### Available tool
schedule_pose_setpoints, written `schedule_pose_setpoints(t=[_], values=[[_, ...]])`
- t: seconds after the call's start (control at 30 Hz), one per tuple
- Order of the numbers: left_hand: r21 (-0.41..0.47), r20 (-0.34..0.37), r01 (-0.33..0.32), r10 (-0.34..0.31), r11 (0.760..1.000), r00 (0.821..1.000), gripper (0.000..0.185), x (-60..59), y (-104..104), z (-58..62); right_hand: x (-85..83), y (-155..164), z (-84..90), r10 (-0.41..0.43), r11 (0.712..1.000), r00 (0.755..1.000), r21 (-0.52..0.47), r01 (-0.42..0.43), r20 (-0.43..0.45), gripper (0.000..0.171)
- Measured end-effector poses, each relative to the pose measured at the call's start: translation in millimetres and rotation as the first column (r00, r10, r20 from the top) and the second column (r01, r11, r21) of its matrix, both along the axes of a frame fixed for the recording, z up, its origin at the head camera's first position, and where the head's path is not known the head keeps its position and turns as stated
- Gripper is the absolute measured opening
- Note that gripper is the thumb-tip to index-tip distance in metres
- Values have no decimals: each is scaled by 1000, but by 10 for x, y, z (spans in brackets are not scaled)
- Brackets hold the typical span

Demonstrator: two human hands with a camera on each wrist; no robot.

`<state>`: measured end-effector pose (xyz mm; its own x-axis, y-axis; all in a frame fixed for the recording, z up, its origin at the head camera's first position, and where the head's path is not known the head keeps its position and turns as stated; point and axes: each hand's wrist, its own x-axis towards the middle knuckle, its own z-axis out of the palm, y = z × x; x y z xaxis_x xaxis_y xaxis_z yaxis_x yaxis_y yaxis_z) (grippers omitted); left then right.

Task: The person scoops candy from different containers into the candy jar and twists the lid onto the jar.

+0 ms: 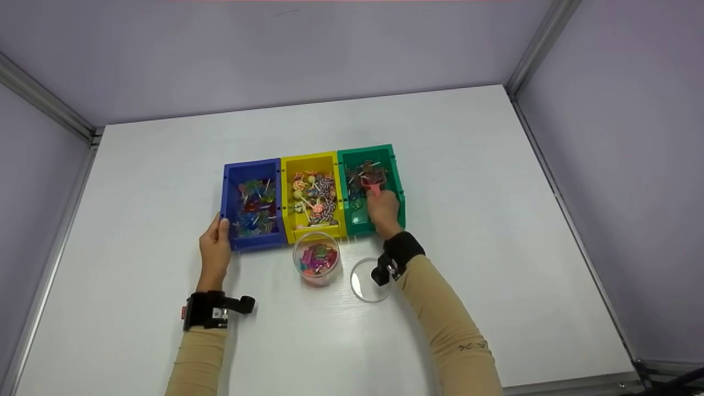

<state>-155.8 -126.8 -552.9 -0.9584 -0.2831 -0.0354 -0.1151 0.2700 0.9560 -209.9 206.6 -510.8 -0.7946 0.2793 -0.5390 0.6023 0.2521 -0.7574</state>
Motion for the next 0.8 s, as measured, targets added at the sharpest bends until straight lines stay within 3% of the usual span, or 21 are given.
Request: schedule_pose_setpoints(t=[0.57, 0.8], values=[[22, 10, -5, 4, 1000, 1000, 46, 9, 2, -24, 147, 44, -106, -9, 1000, 994, 18, 12, -110, 31], [18, 3, 4, -4, 1000, 1000, 47, 4, -2, -24, 175, 52, -123, -22, 999, 985, -33, 16, -169, 31]])
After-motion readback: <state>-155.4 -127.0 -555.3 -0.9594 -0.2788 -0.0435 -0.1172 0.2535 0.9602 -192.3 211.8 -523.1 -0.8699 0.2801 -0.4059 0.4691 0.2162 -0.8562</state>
